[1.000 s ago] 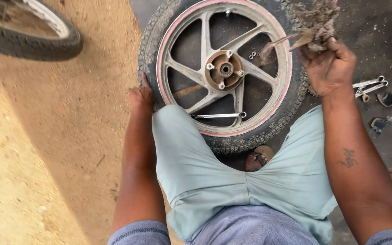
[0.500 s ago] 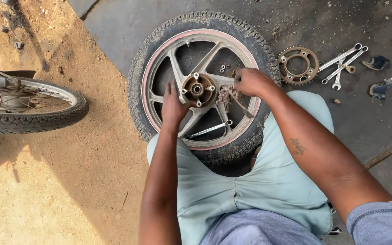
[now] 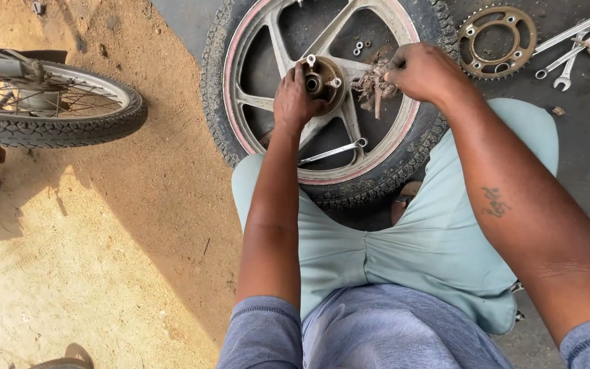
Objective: Disassemble and clean the hub assembly of a motorcycle rear wheel.
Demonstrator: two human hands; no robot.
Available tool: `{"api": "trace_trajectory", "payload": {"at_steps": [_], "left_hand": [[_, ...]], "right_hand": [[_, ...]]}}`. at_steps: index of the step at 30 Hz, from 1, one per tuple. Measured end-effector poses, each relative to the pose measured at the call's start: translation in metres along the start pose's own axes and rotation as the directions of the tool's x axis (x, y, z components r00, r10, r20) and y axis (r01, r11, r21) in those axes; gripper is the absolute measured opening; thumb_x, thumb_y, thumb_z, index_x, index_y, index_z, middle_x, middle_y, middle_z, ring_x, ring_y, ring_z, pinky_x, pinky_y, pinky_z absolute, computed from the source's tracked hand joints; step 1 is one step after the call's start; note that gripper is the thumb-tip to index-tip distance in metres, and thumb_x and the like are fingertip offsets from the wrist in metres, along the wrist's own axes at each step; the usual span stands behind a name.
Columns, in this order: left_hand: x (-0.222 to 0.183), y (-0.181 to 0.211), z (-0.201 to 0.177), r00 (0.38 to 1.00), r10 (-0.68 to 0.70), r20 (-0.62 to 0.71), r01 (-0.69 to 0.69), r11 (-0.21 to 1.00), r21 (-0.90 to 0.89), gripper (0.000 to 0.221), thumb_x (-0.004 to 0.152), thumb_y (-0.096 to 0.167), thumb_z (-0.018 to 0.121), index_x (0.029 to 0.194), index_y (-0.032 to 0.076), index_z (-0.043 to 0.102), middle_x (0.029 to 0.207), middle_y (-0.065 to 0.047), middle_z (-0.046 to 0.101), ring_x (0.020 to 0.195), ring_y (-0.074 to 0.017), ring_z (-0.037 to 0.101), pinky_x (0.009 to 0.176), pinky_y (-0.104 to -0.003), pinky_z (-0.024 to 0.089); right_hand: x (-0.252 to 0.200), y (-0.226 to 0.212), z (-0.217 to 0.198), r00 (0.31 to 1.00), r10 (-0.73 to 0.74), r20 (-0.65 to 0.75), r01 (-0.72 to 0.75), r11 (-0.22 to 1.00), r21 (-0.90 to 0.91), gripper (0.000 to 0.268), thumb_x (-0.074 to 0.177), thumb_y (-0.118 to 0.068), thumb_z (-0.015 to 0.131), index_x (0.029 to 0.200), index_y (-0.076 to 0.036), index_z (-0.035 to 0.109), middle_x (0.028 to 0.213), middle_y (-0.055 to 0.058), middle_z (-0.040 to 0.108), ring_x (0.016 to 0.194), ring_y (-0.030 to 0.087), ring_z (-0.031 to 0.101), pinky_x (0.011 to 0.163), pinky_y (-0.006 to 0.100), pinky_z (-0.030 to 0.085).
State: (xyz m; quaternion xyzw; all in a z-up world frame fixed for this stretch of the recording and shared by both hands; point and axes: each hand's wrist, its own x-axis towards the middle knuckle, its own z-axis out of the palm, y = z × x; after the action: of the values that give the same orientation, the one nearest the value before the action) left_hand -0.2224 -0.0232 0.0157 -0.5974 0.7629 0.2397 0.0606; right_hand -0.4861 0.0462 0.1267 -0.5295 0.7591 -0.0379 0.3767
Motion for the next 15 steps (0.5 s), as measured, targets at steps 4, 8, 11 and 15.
{"api": "trace_trajectory", "payload": {"at_steps": [4, 8, 11, 15], "left_hand": [[0.006, 0.003, -0.001, 0.988, 0.066, -0.141, -0.060, 0.997, 0.047, 0.127, 0.056, 0.043, 0.100, 0.155, 0.007, 0.030, 0.152, -0.020, 0.046, 0.136, -0.0355, 0.048, 0.115, -0.040, 0.039], [0.011, 0.007, 0.002, 0.998, 0.019, -0.059, -0.014, 0.997, 0.077, 0.119, 0.067, 0.040, 0.094, 0.159, 0.007, 0.027, 0.135, -0.017, 0.062, 0.119, -0.0333, 0.063, 0.106, -0.040, 0.049], [0.011, 0.008, 0.003, 0.999, -0.001, -0.046, 0.005, 0.997, 0.079, 0.108, 0.075, 0.031, 0.087, 0.162, 0.006, 0.026, 0.121, -0.018, 0.069, 0.104, -0.0327, 0.070, 0.096, -0.040, 0.055], [0.014, -0.015, 0.027, 0.800, 0.364, -0.478, -0.330, 0.931, 0.156, 0.089, 0.067, 0.025, 0.085, 0.143, 0.005, 0.044, 0.114, -0.021, 0.074, 0.094, -0.0330, 0.075, 0.091, -0.042, 0.060]], "right_hand": [[-0.001, -0.003, 0.001, 1.000, 0.010, 0.022, -0.010, 1.000, 0.002, 0.032, 0.099, -0.030, 0.068, 0.123, -0.009, 0.072, 0.120, 0.015, 0.072, 0.106, 0.029, 0.070, 0.097, 0.052, 0.054], [-0.001, -0.001, 0.004, 1.000, 0.005, 0.027, -0.006, 1.000, 0.023, 0.033, 0.098, -0.031, 0.069, 0.123, -0.009, 0.071, 0.120, 0.015, 0.072, 0.105, 0.029, 0.070, 0.097, 0.051, 0.053], [0.001, 0.000, 0.002, 0.999, 0.014, 0.030, -0.015, 1.000, 0.024, 0.033, 0.097, -0.030, 0.070, 0.123, -0.009, 0.071, 0.120, 0.016, 0.072, 0.105, 0.030, 0.070, 0.097, 0.051, 0.054], [-0.004, -0.005, -0.003, 0.995, 0.071, 0.063, -0.072, 0.997, 0.003, 0.034, 0.098, -0.031, 0.070, 0.124, -0.010, 0.071, 0.118, 0.016, 0.073, 0.105, 0.030, 0.071, 0.096, 0.051, 0.055]]}}
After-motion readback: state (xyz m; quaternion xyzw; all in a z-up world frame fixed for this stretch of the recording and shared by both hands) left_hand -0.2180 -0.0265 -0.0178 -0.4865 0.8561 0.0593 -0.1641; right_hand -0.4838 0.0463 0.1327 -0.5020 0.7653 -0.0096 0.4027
